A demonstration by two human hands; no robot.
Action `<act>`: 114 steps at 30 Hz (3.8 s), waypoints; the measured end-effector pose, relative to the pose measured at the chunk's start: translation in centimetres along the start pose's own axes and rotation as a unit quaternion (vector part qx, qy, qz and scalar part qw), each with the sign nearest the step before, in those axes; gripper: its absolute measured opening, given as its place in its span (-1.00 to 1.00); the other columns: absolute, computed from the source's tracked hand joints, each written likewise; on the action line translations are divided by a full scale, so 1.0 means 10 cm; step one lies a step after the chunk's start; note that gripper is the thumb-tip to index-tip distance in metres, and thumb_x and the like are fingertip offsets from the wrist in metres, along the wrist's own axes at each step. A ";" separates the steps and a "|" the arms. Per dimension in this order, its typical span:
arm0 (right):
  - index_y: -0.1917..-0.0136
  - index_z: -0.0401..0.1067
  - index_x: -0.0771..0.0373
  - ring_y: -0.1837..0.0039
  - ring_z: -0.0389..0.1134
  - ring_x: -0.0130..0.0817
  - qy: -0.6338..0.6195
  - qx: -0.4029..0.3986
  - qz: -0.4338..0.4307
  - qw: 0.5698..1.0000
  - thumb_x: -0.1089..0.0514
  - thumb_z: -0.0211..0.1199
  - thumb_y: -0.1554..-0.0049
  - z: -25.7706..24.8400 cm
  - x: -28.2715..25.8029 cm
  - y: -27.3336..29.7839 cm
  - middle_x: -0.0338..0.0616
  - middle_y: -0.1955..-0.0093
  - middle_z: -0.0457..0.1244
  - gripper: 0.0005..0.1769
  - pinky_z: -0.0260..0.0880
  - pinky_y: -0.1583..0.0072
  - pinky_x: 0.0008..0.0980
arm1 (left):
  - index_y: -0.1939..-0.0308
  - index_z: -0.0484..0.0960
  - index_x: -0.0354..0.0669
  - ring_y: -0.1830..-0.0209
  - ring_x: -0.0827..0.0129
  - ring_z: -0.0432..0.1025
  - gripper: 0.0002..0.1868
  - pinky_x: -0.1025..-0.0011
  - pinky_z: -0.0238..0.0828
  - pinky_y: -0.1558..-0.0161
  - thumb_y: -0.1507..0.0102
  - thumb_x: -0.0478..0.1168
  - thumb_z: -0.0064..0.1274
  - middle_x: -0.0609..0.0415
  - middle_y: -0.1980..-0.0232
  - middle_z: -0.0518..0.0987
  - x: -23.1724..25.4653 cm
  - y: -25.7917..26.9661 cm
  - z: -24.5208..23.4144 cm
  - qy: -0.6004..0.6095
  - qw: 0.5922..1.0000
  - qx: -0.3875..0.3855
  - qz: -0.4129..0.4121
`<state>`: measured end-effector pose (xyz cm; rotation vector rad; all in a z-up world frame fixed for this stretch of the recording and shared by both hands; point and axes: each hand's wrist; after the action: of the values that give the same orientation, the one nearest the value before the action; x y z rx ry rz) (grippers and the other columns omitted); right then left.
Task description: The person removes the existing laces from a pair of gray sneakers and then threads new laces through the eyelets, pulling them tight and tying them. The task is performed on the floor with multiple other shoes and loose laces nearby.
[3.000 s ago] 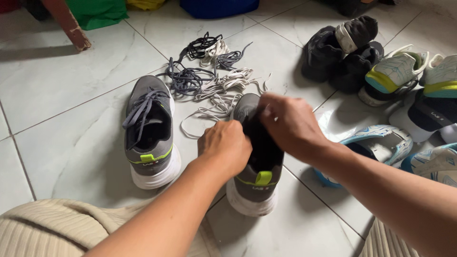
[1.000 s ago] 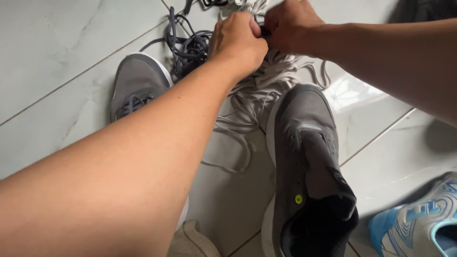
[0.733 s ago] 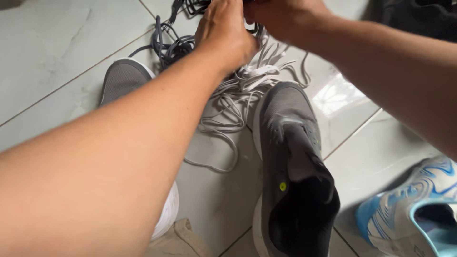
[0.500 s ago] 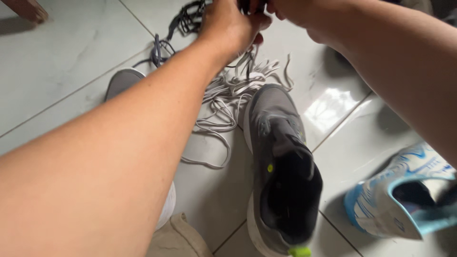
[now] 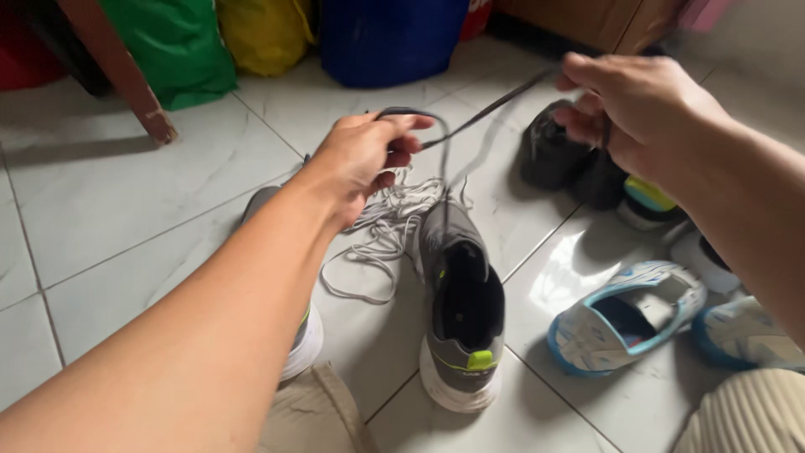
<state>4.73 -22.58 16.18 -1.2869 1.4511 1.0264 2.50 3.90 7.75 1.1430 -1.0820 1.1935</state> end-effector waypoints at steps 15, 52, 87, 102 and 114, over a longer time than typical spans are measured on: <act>-0.25 0.50 0.11 -0.03 0.20 -0.33 0.397 0.127 0.066 0.907 -0.26 0.25 -0.23 -1.13 0.24 -0.24 -0.16 -0.02 0.22 -0.49 0.22 -0.05 -0.18 | 0.27 0.68 -0.18 0.55 0.55 0.37 -0.82 0.55 0.29 0.51 -0.28 -0.19 0.01 0.18 0.45 0.59 0.40 0.16 -0.36 -0.084 0.985 0.135 0.068; -0.05 0.49 0.39 0.03 0.45 -0.41 -0.144 -0.260 0.066 0.952 0.25 0.23 -0.21 0.38 0.67 0.06 -0.06 0.04 0.38 -0.83 0.51 -0.07 -0.50 | 0.16 0.67 -0.34 0.45 0.61 0.50 -0.84 0.77 0.54 0.39 -0.34 -0.29 0.04 0.02 0.29 0.68 -0.18 -0.61 0.63 0.216 0.964 -0.106 -0.109; 0.08 0.65 0.14 0.10 0.49 -0.08 0.532 -0.337 -0.213 0.747 0.05 0.36 -0.01 0.64 1.13 0.22 -0.02 0.16 0.45 -0.78 0.50 0.02 -0.18 | -0.64 -0.34 -0.13 -0.28 -0.08 0.43 0.18 0.20 0.41 -0.28 -0.14 -0.11 0.15 -0.44 -0.34 0.43 -0.93 0.41 0.74 -0.420 0.864 -0.059 -0.270; -0.02 0.50 0.42 -0.08 0.54 -0.29 0.018 -0.229 0.126 0.965 0.36 0.26 -0.10 0.65 1.31 -0.36 0.06 0.00 0.44 -0.81 0.48 -0.15 -0.45 | -0.29 0.43 -0.10 -0.36 0.06 0.40 -0.23 0.19 0.37 -0.31 -0.03 0.03 0.26 -0.07 -0.32 0.51 -0.83 0.09 0.73 -0.489 0.855 0.032 -0.168; 0.21 0.57 0.26 0.15 0.42 -0.51 0.123 -0.299 0.076 0.943 0.22 0.45 -0.08 0.97 1.66 -0.57 -0.18 0.17 0.39 -0.90 0.47 0.10 -0.54 | -0.31 0.40 -0.09 -0.37 0.10 0.37 -0.17 0.19 0.35 -0.31 -0.03 0.13 0.27 -0.07 -0.33 0.47 -0.90 0.12 0.63 -0.452 0.874 0.030 -0.174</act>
<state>10.72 -17.74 -2.36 -1.8052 1.4955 1.5309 0.57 -3.32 -0.32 1.9352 -1.4241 0.3644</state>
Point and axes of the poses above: each hand's wrist, its own y-axis away from the middle knuckle, its own z-axis out of the palm, x = y × z
